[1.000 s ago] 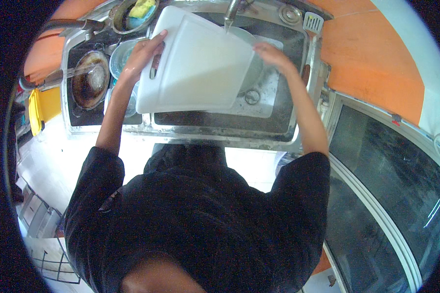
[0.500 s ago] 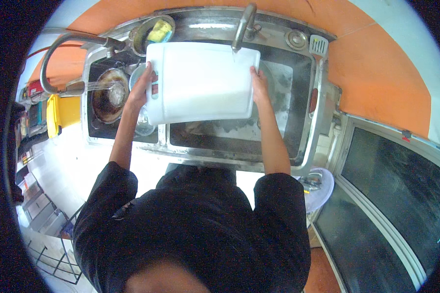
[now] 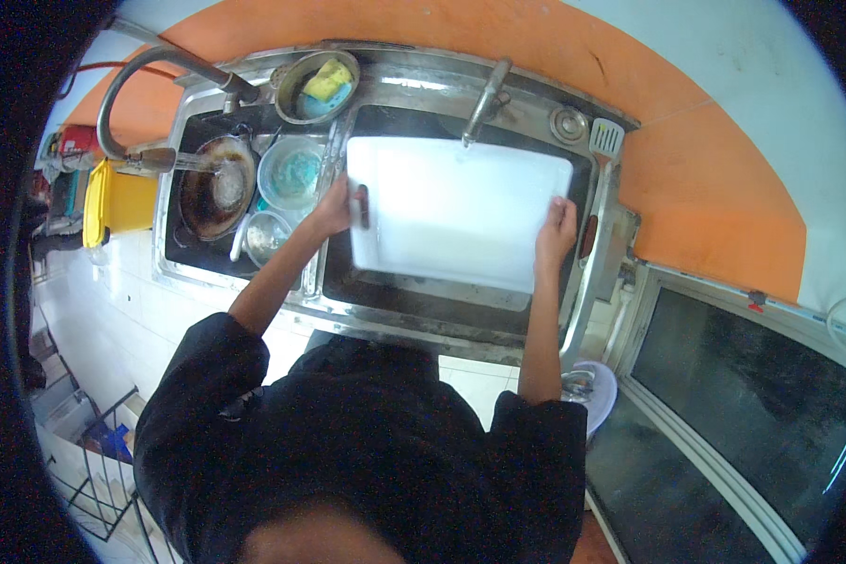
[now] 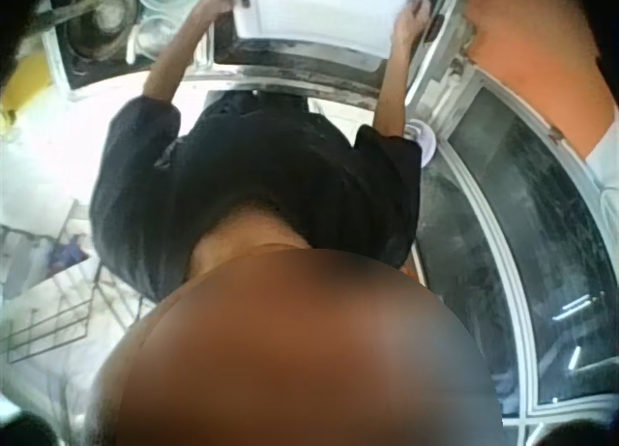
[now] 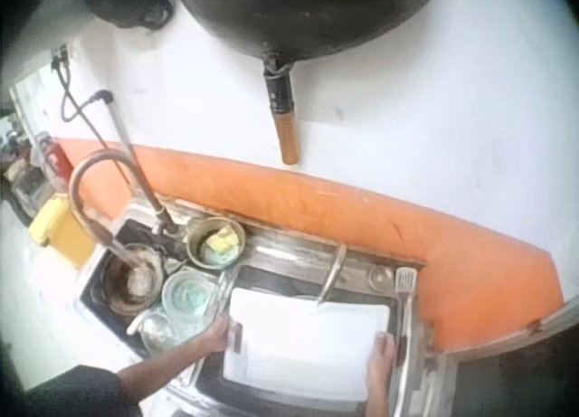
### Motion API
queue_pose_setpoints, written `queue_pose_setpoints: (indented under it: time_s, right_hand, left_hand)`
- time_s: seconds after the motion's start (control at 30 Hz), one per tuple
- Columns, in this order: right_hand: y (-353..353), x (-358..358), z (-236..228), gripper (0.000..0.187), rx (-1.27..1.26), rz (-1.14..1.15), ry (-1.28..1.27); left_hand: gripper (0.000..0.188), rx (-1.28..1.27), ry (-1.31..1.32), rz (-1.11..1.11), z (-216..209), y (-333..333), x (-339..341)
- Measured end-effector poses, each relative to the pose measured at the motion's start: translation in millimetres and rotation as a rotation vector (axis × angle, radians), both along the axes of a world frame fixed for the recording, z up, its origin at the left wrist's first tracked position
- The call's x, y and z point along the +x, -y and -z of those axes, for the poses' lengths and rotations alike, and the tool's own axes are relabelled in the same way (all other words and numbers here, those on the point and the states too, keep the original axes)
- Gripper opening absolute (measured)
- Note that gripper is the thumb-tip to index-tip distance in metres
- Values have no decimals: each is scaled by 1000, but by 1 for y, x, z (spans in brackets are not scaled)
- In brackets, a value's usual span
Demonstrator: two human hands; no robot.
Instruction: The person washes a white cutting board, a black pot, a metal bowl, a white ladle, and a green ladle in a double-basin stainless steel sink using a yellow sponge and running water. The person scrubs and rinses each item and places them in the adjacent basin.
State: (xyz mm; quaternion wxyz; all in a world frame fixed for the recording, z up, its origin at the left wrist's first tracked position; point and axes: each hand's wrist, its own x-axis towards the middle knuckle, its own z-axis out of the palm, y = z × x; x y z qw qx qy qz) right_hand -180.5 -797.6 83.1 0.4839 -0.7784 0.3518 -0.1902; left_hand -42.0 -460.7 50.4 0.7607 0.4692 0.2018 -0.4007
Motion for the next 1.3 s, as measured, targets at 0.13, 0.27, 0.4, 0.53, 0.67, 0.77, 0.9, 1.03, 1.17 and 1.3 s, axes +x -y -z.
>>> queue_pose_setpoints:
  time_s: [0.13, 0.27, 0.4, 0.53, 0.67, 0.77, 0.9, 1.03, 1.17, 1.3]
  right_hand:
    - [-5, -21, 17, 38, 199, 190, 386]
    - [1, -39, 44, 50, 486, 189, 920]
    - [6, -64, 37, 51, 895, -546, 1150]
    - [-16, -84, 21, 53, 1119, 48, 840]
    - [-7, -89, 14, 57, 1043, -68, 382]
    - [5, -87, 24, 52, 941, -172, 143]
    - [14, -82, 45, 51, 870, 71, 185]
    - [19, -66, 58, 54, 729, 123, 217]
    - [22, -47, 64, 55, 636, 90, 292]
    - [16, -32, 72, 54, 622, 176, 108]
  left_hand:
    - [30, -105, -73, -77, 21, 24, 2]
    - [30, -380, -32, 17, 34, 15, 2]
    - [39, -159, -102, 150, 25, 4, 2]
    - [62, -324, -196, 198, -4, 9, -7]
    - [74, -208, -29, 234, -20, 16, 0]
    - [72, -131, 109, 269, -16, 22, 4]
    - [47, -127, 163, 280, -14, 39, 6]
    - [30, 3, 283, 312, -23, 55, 8]
    - [39, 116, 419, 283, -29, 65, 17]
    - [38, 313, 536, 310, -39, 59, 30]
